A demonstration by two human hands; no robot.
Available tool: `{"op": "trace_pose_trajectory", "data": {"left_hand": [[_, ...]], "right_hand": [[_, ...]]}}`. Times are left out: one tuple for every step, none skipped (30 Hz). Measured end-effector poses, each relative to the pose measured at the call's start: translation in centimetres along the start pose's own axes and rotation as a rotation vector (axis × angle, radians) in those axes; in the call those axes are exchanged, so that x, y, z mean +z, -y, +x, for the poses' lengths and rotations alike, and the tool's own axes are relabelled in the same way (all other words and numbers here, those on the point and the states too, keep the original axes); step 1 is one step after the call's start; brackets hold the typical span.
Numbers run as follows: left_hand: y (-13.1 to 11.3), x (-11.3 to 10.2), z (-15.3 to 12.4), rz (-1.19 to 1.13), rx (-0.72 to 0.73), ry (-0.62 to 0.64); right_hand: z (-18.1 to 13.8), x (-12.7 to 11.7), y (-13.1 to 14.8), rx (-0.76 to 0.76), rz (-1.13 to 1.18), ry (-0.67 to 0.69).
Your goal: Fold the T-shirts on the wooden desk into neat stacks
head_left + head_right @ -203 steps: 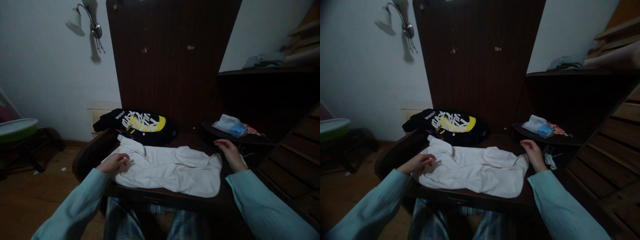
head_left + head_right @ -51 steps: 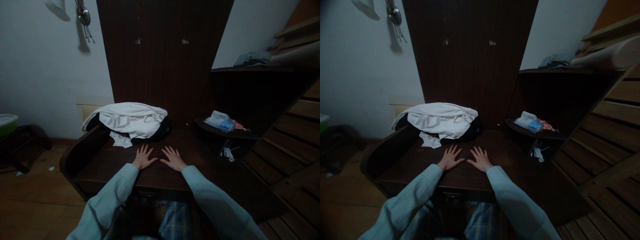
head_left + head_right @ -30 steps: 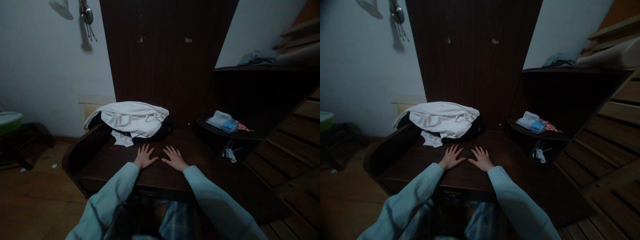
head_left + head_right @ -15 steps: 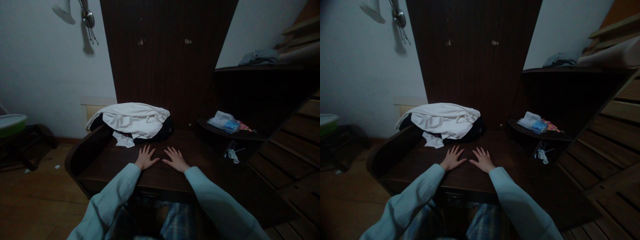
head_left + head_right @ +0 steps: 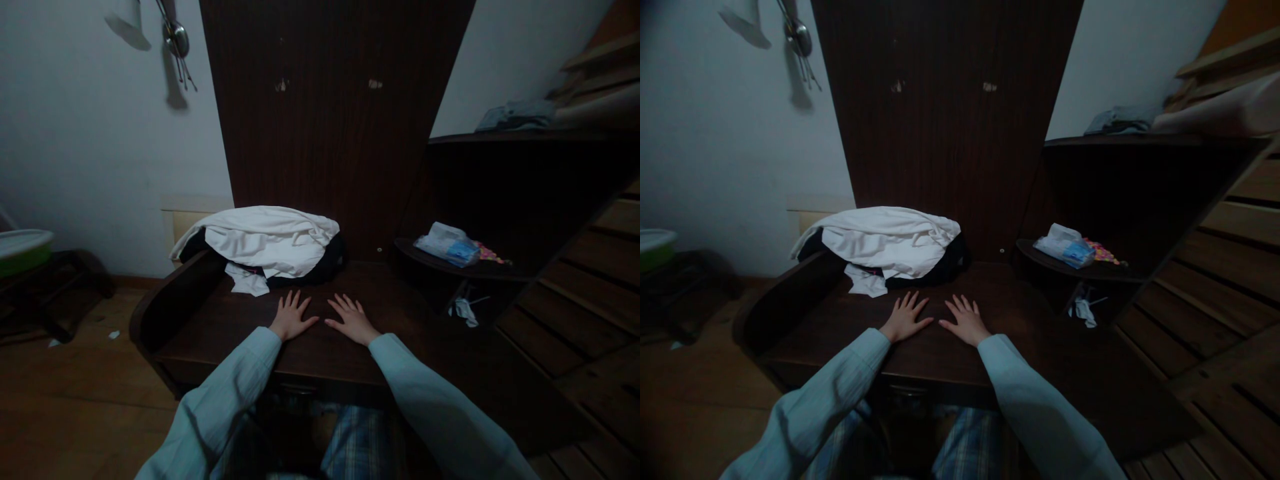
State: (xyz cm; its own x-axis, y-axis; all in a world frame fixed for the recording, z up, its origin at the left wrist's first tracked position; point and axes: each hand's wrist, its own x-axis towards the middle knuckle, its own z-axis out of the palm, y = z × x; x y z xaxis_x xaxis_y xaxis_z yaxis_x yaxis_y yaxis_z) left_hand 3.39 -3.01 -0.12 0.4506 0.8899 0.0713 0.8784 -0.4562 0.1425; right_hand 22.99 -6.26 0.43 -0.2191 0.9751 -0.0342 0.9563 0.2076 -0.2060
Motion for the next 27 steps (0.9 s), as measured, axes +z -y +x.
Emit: {"op": "trace_pose_trajectory", "data": {"left_hand": [[0.02, 0.03, 0.01, -0.002, 0.001, -0.001], [0.05, 0.06, 0.01, -0.004, 0.003, -0.004], [0.07, 0.08, 0.00, -0.005, 0.004, -0.008], [0.09, 0.09, -0.02, -0.006, 0.006, -0.012], [0.10, 0.09, -0.04, -0.006, 0.007, -0.015], [0.09, 0.08, -0.06, -0.007, 0.008, -0.017], [0.08, 0.04, -0.09, -0.007, 0.009, -0.017], [0.06, -0.01, -0.11, -0.007, 0.009, -0.015], [0.02, -0.07, -0.12, -0.007, 0.009, -0.012], [-0.01, -0.13, -0.14, -0.006, 0.009, -0.008], [-0.05, -0.18, -0.14, -0.007, 0.007, -0.003], [-0.07, -0.21, -0.14, -0.009, 0.005, 0.003], [-0.09, -0.23, -0.13, -0.012, 0.002, 0.007], [-0.09, -0.22, -0.12, -0.015, 0.001, 0.009], [-0.09, -0.19, -0.10, -0.017, 0.001, 0.008], [-0.06, -0.15, -0.09, -0.019, 0.002, 0.004], [-0.04, -0.09, -0.07, -0.020, 0.003, 0.000], [0.00, -0.03, -0.05, -0.020, 0.006, -0.005], [0.04, 0.02, -0.03, -0.019, 0.008, -0.009], [0.08, 0.07, -0.02, -0.018, 0.009, -0.014], [0.11, 0.12, -0.01, -0.018, 0.011, -0.018], [0.14, 0.16, -0.01, -0.018, 0.013, -0.022], [0.16, 0.20, -0.01, -0.020, 0.014, -0.025], [0.17, 0.24, -0.02, -0.023, 0.015, -0.028], [0.17, 0.27, -0.03, -0.029, 0.016, -0.029], [0.15, 0.28, -0.05, -0.035, 0.017, -0.030], [0.13, 0.28, -0.07, -0.044, 0.019, -0.031]], "right_hand": [[-0.02, -0.01, 0.01, -0.002, 0.000, -0.003], [-0.04, -0.01, 0.02, -0.005, 0.001, -0.005], [-0.05, -0.01, 0.02, -0.006, 0.000, -0.005], [-0.06, 0.00, 0.03, -0.006, -0.002, -0.004], [-0.06, 0.01, 0.03, -0.006, -0.003, -0.003], [-0.05, 0.03, 0.02, -0.005, -0.003, -0.001], [-0.04, 0.04, 0.02, -0.003, -0.003, -0.001], [-0.03, 0.05, 0.02, -0.003, -0.002, -0.001], [-0.02, 0.06, 0.01, -0.003, 0.000, -0.002], [-0.01, 0.07, 0.01, -0.003, 0.002, -0.002], [0.00, 0.08, 0.01, -0.002, 0.003, -0.002], [0.01, 0.08, 0.01, -0.001, 0.003, -0.002], [0.02, 0.09, 0.01, 0.000, 0.002, -0.002], [0.03, 0.10, 0.01, 0.002, -0.002, -0.002], [0.03, 0.12, 0.01, 0.003, -0.007, -0.004], [0.03, 0.13, 0.01, 0.004, -0.012, -0.007], [0.03, 0.14, 0.00, 0.003, -0.016, -0.009], [0.03, 0.15, 0.00, 0.002, -0.021, -0.011], [0.03, 0.16, -0.02, 0.000, -0.025, -0.012], [0.02, 0.17, -0.03, -0.002, -0.030, -0.013], [0.02, 0.18, -0.04, -0.003, -0.034, -0.014], [0.02, 0.20, -0.06, -0.004, -0.037, -0.015], [0.02, 0.23, -0.07, -0.004, -0.038, -0.017], [0.03, 0.28, -0.08, -0.004, -0.036, -0.019], [0.04, 0.33, -0.10, -0.003, -0.033, -0.020], [0.06, 0.41, -0.13, -0.003, -0.028, -0.023], [0.09, 0.49, -0.17, -0.005, -0.021, -0.026]]}}
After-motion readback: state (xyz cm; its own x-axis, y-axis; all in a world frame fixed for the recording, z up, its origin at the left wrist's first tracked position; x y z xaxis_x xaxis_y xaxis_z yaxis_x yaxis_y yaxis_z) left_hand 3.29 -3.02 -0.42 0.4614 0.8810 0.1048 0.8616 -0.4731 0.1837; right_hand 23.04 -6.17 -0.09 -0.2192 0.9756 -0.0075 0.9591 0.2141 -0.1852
